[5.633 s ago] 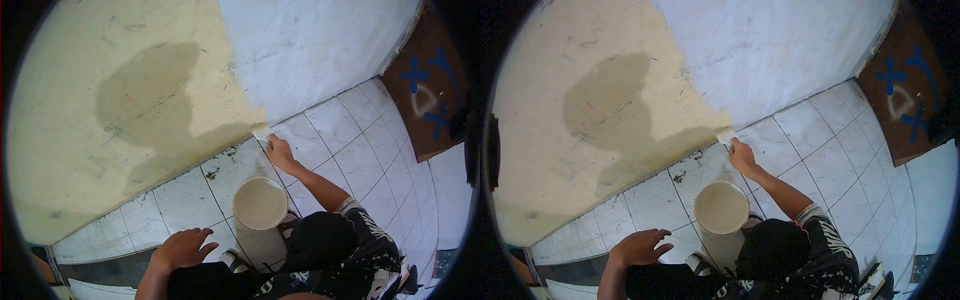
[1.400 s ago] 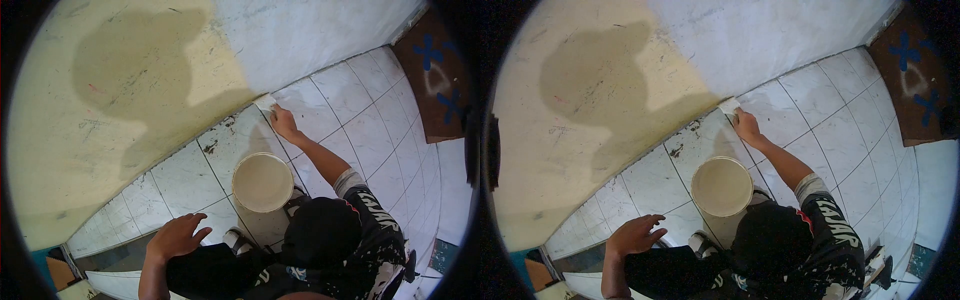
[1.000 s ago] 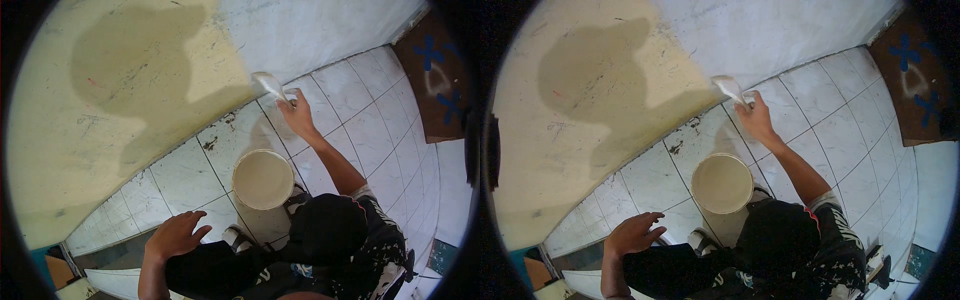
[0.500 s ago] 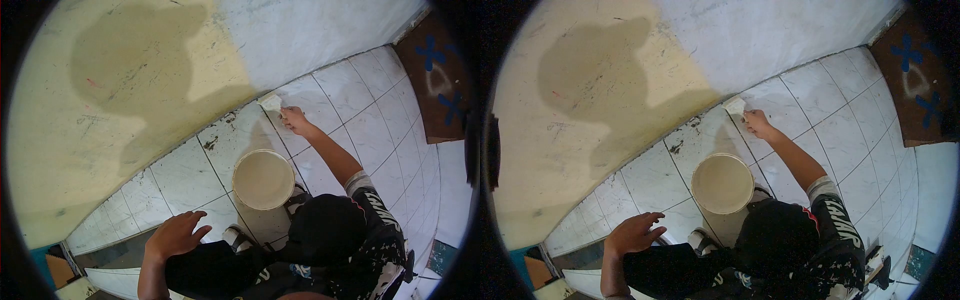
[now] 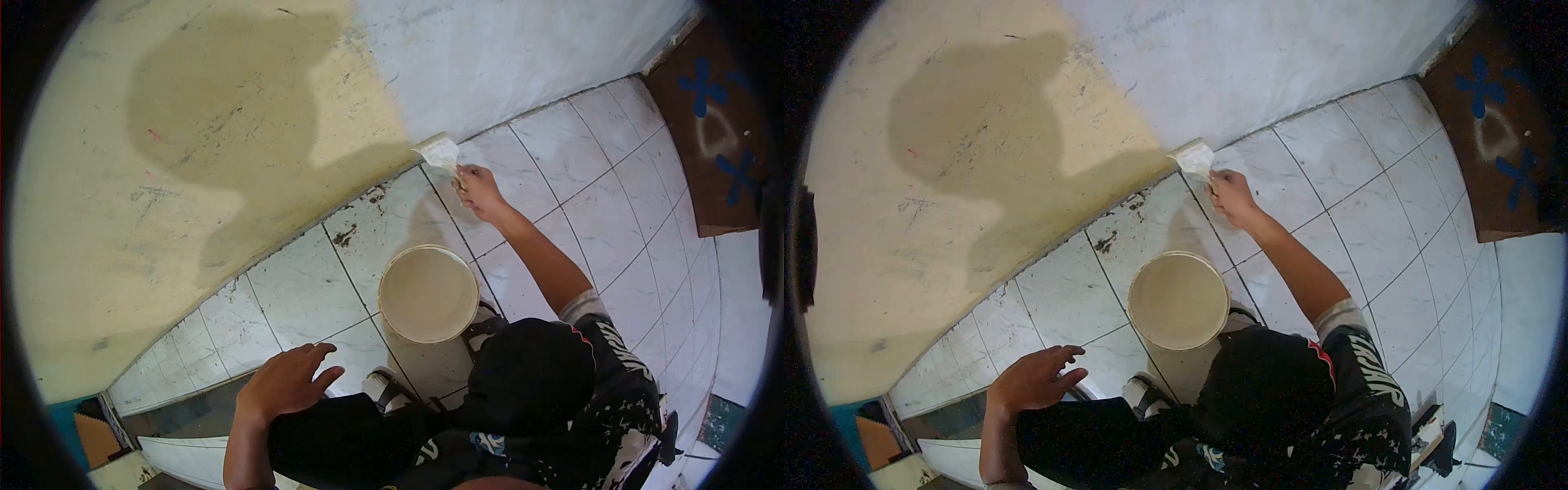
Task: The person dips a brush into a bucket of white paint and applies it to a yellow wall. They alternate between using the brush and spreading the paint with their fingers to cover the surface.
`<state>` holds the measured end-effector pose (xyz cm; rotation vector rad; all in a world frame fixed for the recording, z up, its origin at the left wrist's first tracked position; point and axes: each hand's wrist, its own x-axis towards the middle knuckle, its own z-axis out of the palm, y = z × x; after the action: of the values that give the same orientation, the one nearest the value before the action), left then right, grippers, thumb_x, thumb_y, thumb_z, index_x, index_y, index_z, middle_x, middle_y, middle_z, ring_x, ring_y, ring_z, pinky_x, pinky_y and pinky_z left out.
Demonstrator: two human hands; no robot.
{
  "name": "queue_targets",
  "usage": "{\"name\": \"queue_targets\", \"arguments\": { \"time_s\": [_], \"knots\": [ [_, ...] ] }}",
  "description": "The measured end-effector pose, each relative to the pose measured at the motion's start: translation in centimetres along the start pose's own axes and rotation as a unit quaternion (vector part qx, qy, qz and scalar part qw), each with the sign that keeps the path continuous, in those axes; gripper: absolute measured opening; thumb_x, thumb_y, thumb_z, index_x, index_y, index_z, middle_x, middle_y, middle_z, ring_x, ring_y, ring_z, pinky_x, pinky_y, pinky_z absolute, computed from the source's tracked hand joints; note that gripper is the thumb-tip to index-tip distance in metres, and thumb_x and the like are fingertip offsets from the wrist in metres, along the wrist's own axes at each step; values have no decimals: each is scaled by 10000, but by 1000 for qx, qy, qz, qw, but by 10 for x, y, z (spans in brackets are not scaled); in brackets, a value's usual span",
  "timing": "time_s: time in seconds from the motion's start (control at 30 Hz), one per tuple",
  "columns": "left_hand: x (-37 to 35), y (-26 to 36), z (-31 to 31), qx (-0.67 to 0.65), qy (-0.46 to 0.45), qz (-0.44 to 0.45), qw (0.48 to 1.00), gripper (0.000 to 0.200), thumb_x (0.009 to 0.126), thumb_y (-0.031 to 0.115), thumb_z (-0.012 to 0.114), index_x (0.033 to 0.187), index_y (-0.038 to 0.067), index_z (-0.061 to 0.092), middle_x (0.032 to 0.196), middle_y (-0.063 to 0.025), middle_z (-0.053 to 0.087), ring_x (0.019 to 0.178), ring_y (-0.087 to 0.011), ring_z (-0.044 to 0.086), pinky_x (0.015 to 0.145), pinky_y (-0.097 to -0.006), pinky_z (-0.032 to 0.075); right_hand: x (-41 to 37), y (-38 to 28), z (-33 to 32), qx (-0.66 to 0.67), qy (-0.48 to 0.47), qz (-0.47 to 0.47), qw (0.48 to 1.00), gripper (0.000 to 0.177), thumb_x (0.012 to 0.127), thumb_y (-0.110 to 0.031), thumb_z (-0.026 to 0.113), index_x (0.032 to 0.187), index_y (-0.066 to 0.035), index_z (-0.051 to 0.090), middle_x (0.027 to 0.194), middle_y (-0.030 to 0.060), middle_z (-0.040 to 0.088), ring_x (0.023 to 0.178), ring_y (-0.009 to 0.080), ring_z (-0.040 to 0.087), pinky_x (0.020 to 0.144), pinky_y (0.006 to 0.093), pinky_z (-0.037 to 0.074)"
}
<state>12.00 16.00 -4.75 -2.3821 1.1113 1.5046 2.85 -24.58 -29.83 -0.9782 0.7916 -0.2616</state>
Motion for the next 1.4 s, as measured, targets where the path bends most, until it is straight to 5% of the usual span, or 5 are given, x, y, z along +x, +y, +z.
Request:
{"name": "queue_targets", "arguments": {
  "time_s": [0.43, 0.7, 1.0, 1.23, 1.4],
  "knots": [
    [-2, -1, 3, -1, 14, 26, 1000, 516, 1045, 456, 514, 1361, 51, 561, 1229, -200, 677, 1140, -382, 647, 987, -453, 504, 53, 19, -3, -36, 3, 44, 998, 190, 1049, -221, 542, 996, -40, 526, 774, 36, 555, 468, 56, 319, 391, 247, 226],
    [1, -3, 0, -1, 5, 18, 1000, 519, 1046, 462, 511, 1360, 51, 561, 1223, -200, 678, 1131, -386, 647, 983, -453, 504, -21, -6, 9, 32, -20, 10, 999, 200, 1058, -231, 544, 963, -59, 510, 752, 33, 544, 477, 58, 348, 383, 254, 248],
    [-2, -4, 4, 2, 11, 26, 1000, 525, 1045, 470, 510, 1363, 56, 561, 1227, -196, 678, 1135, -386, 649, 985, -457, 506, 45, 25, 3, -16, -1, 31, 999, 207, 1059, -242, 546, 965, -60, 511, 765, 31, 548, 468, 55, 336, 383, 247, 244],
    [-1, -2, 3, 0, 12, 25, 1000, 512, 1045, 454, 513, 1361, 54, 561, 1227, -197, 679, 1131, -390, 650, 979, -462, 507, -23, -42, 13, 54, -89, -39, 994, 202, 1067, -253, 539, 997, -66, 508, 797, 23, 541, 483, 32, 314, 396, 226, 226],
    [-1, -2, 0, 0, 15, 32, 999, 512, 1044, 452, 515, 1362, 53, 559, 1228, -198, 679, 1126, -392, 650, 976, -465, 506, -31, -17, 10, 25, -24, -22, 999, 224, 1061, -259, 547, 979, -54, 506, 788, 26, 537, 491, 50, 338, 398, 245, 240]
  ]
}}
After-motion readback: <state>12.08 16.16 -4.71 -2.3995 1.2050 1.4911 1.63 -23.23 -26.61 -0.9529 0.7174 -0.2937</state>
